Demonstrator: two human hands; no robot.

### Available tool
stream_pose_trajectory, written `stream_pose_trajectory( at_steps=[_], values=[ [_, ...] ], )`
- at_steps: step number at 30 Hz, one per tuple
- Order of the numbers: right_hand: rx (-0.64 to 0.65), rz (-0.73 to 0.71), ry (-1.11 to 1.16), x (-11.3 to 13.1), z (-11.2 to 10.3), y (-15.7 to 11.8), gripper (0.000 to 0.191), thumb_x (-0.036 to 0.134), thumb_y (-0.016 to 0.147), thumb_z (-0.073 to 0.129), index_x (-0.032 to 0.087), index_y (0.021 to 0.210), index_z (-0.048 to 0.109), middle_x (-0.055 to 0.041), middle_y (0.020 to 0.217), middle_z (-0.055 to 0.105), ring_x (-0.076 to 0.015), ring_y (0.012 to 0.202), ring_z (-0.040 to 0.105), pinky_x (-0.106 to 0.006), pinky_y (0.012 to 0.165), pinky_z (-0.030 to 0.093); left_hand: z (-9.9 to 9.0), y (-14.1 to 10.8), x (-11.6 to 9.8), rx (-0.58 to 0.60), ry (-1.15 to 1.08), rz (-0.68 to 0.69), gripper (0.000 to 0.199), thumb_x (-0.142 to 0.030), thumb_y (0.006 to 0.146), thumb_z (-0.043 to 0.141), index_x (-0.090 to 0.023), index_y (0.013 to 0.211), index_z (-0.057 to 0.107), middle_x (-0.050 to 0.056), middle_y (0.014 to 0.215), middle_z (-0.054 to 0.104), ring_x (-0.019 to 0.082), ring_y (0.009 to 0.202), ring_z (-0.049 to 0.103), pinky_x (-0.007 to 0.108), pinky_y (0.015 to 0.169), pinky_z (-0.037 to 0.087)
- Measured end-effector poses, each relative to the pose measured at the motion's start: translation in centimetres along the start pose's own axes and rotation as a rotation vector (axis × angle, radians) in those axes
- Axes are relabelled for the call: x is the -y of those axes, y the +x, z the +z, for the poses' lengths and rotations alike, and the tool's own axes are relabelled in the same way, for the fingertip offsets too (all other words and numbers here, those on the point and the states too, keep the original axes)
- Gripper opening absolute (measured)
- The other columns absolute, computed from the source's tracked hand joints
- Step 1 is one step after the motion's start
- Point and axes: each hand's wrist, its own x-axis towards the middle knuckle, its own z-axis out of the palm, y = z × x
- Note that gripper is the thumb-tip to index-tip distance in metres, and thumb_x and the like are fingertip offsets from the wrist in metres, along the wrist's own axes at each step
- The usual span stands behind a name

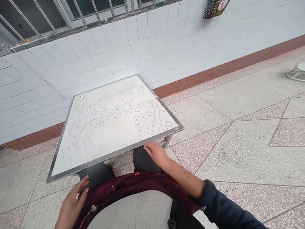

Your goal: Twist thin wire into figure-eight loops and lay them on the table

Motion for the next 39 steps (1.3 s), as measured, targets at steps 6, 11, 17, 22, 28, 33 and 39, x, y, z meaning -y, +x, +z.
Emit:
stream_pose_trajectory(
  at_steps=[6,11,17,22,28,33,39],
  values=[
    [-0.100,0.123,-0.209,-0.4,-0.9,7.4,0.018,0.027,0.095,0.046,0.021,0.097,0.063,-0.0076,0.094,0.061,-0.0234,0.092,0.053,-0.029,0.065,0.040,-1.1,7.1,-9.8,0.195,-0.349,0.114,0.046,-0.042,0.086,0.053,-0.027,0.130,0.051,0.006,0.113,0.066,0.022,0.105,0.062,0.041,0.097,0.045],
    [-0.070,0.144,-0.317,-0.4,-0.1,8.7,0.015,0.025,0.093,0.050,0.019,0.094,0.064,-0.0096,0.095,0.061,-0.0246,0.091,0.048,-0.031,0.067,0.039,3.3,9.2,-12.7,0.377,-0.651,0.178,0.044,-0.039,0.086,0.055,-0.023,0.127,0.053,0.009,0.110,0.067,0.021,0.102,0.063,0.038,0.092,0.048],
    [-0.076,0.178,-0.373,0.0,0.4,8.8,0.015,0.024,0.094,0.048,0.020,0.090,0.062,-0.0101,0.091,0.060,-0.0246,0.089,0.048,-0.031,0.065,0.040,5.8,9.5,-10.3,0.289,-0.820,0.041,0.041,-0.044,0.082,0.059,-0.019,0.114,0.063,0.008,0.094,0.070,0.021,0.089,0.065,0.038,0.087,0.050],
    [-0.098,0.199,-0.404,0.3,0.6,8.9,0.016,0.019,0.093,0.049,0.019,0.082,0.060,-0.0096,0.084,0.060,-0.0237,0.084,0.050,-0.031,0.062,0.039,5.5,11.0,-9.3,0.155,-0.880,-0.080,0.045,-0.043,0.079,0.063,-0.017,0.115,0.062,0.007,0.088,0.071,0.021,0.088,0.066,0.038,0.087,0.049],
    [-0.235,0.078,-0.220,5.4,-0.6,8.0,0.008,0.020,0.091,0.051,0.020,0.088,0.059,-0.0047,0.085,0.061,-0.0179,0.079,0.055,-0.027,0.061,0.039,4.7,12.0,-11.7,0.207,-0.917,-0.052,0.054,-0.036,0.077,0.068,-0.023,0.127,0.052,0.007,0.102,0.068,0.022,0.103,0.061,0.036,0.089,0.047],
    [-0.223,-0.128,-0.082,11.3,-2.3,7.3,0.014,0.019,0.093,0.046,0.020,0.087,0.058,-0.0041,0.079,0.060,-0.0164,0.073,0.055,-0.028,0.063,0.040,3.2,12.3,-14.7,0.344,-1.001,0.089,0.061,-0.028,0.077,0.071,-0.026,0.132,0.047,0.008,0.111,0.064,0.021,0.103,0.060,0.036,0.088,0.047],
    [-0.161,-0.182,0.136,13.6,-2.1,6.4,0.011,0.021,0.092,0.049,0.021,0.089,0.059,-0.0036,0.081,0.062,-0.0151,0.071,0.056,-0.027,0.063,0.045,2.8,10.1,-15.0,0.226,-1.191,0.056,0.043,-0.025,0.081,0.067,-0.023,0.122,0.056,0.004,0.094,0.066,0.014,0.080,0.062,0.033,0.082,0.049]
  ],
)
